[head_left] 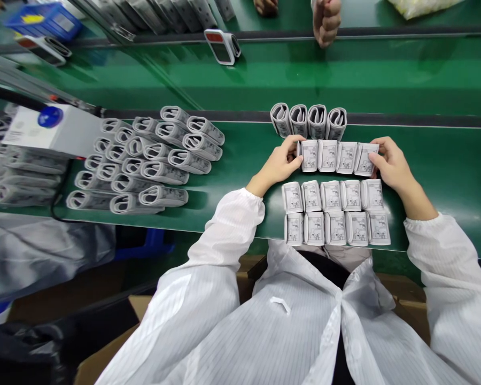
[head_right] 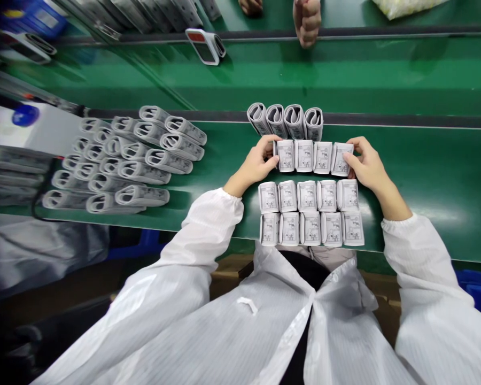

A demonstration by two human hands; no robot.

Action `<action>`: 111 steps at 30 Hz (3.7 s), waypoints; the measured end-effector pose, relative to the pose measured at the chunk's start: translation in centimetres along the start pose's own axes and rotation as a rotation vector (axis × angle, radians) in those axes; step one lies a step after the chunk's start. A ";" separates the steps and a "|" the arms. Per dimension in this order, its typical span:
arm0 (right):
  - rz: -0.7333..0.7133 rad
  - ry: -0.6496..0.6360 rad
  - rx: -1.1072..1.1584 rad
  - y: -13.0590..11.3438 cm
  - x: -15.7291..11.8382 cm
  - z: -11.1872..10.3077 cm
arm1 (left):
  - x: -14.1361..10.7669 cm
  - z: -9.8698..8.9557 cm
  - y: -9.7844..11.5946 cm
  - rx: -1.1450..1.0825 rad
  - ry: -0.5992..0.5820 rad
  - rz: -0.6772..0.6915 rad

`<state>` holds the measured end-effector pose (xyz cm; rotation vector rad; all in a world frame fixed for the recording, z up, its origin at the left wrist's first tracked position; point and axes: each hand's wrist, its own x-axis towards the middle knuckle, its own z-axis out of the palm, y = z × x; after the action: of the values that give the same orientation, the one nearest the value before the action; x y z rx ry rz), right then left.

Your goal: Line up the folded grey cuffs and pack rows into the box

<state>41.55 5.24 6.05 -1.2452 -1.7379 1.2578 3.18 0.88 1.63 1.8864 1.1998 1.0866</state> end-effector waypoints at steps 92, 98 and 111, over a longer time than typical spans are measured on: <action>-0.007 0.031 0.019 1.1 0.1 0.3 | -0.1 -0.1 -0.2 -0.024 0.010 -0.051; 0.000 0.031 0.032 0.8 0.1 0.4 | -0.1 -0.1 -0.1 -0.021 0.011 -0.055; -0.003 0.031 0.011 1.0 0.2 0.4 | 0.0 -0.2 0.2 0.009 0.011 -0.043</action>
<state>41.49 5.35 4.94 -1.2490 -1.7080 1.2388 3.08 0.78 1.85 1.8558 1.2476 1.0713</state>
